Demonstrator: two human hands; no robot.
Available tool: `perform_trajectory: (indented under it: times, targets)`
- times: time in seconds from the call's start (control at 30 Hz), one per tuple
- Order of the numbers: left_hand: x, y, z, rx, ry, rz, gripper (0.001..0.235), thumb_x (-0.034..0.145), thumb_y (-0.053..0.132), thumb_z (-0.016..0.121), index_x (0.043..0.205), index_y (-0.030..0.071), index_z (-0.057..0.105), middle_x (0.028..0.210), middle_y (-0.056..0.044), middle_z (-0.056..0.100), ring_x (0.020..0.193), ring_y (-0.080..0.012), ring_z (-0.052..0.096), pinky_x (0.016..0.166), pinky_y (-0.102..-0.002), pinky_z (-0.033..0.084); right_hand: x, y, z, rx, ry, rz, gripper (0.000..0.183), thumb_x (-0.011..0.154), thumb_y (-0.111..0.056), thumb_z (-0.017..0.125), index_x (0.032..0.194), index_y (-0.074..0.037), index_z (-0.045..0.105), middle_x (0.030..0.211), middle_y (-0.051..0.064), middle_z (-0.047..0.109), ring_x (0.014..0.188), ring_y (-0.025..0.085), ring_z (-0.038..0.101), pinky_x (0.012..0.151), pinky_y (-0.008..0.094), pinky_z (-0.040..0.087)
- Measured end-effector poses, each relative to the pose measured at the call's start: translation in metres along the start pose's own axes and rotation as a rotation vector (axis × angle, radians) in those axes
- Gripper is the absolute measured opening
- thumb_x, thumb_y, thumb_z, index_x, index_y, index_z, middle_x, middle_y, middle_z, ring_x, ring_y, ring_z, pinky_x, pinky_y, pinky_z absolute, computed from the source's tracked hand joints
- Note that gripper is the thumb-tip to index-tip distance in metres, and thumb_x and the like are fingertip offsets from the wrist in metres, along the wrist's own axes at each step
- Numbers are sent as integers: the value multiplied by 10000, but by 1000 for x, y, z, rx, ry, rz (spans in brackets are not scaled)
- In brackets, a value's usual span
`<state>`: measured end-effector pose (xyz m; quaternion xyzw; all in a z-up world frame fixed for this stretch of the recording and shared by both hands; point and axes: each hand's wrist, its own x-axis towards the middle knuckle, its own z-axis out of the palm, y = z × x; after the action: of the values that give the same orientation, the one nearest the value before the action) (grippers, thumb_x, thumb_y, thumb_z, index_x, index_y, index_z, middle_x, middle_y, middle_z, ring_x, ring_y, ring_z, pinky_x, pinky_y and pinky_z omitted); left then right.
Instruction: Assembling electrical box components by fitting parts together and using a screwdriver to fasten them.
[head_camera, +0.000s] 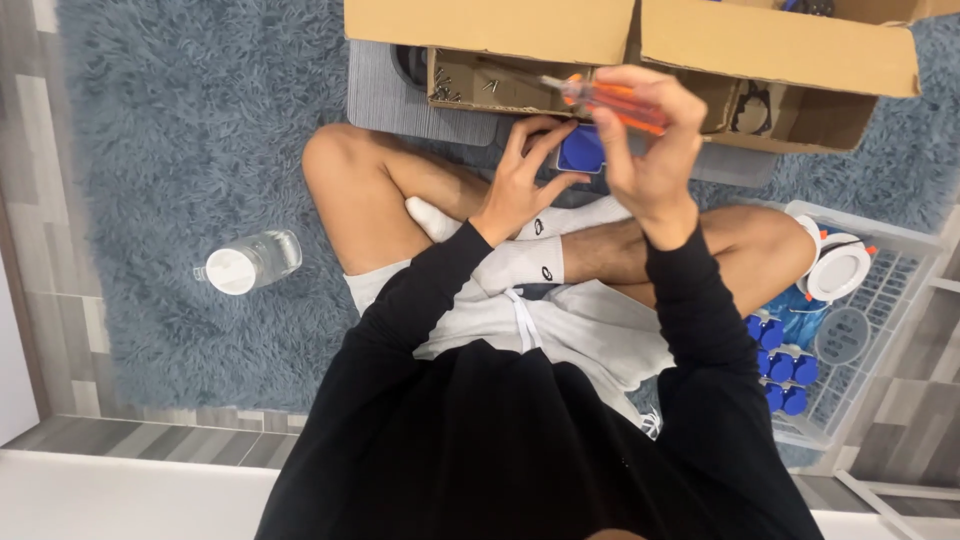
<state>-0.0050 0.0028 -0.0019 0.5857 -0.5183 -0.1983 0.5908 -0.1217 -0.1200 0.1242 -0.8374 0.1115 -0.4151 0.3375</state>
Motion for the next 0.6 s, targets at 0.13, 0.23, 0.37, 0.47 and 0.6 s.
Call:
perform_trajectory:
  times: [0.13,0.23,0.37,0.47,0.6]
  targets:
    - [-3,-2,-1,21,-8,-10,672,898,164,966,1475,71,636,1406,-132,539,1225,-279,647,1076,-380,595,1,-4,21,50,-10,67,467,1120,122,707,1343,-38,329,1393,262,640,1175,388,754,1002,440,649]
    - [-4,-10,1,36,-29,3,605,908,104,912,1440,33,631,1418,-147,531,1257,-302,627,1025,-385,618,1,-1,33,79,-17,95,453,1123,124,693,1336,-39,328,1410,263,635,1177,397,773,969,425,665]
    - [-4,-6,-1,44,-22,4,591,902,87,908,1419,19,630,1407,-156,530,1197,-282,651,1000,-373,619,0,-1,37,106,-6,114,457,1121,138,680,1350,-44,329,1412,259,636,1199,397,764,1015,448,667]
    - [-1,-1,-3,55,-27,4,641,904,146,928,1460,64,620,1402,-148,538,1264,-303,629,1081,-407,605,1,-4,33,115,26,112,457,1122,146,664,1362,-51,330,1408,256,622,1257,393,726,1055,459,659]
    - [3,12,-7,45,-9,-15,758,849,279,1006,1464,70,615,1413,-141,550,1266,-317,668,1110,-418,614,-5,-15,19,110,120,155,404,1154,73,619,1368,-95,320,1405,242,604,1262,367,682,1096,457,595]
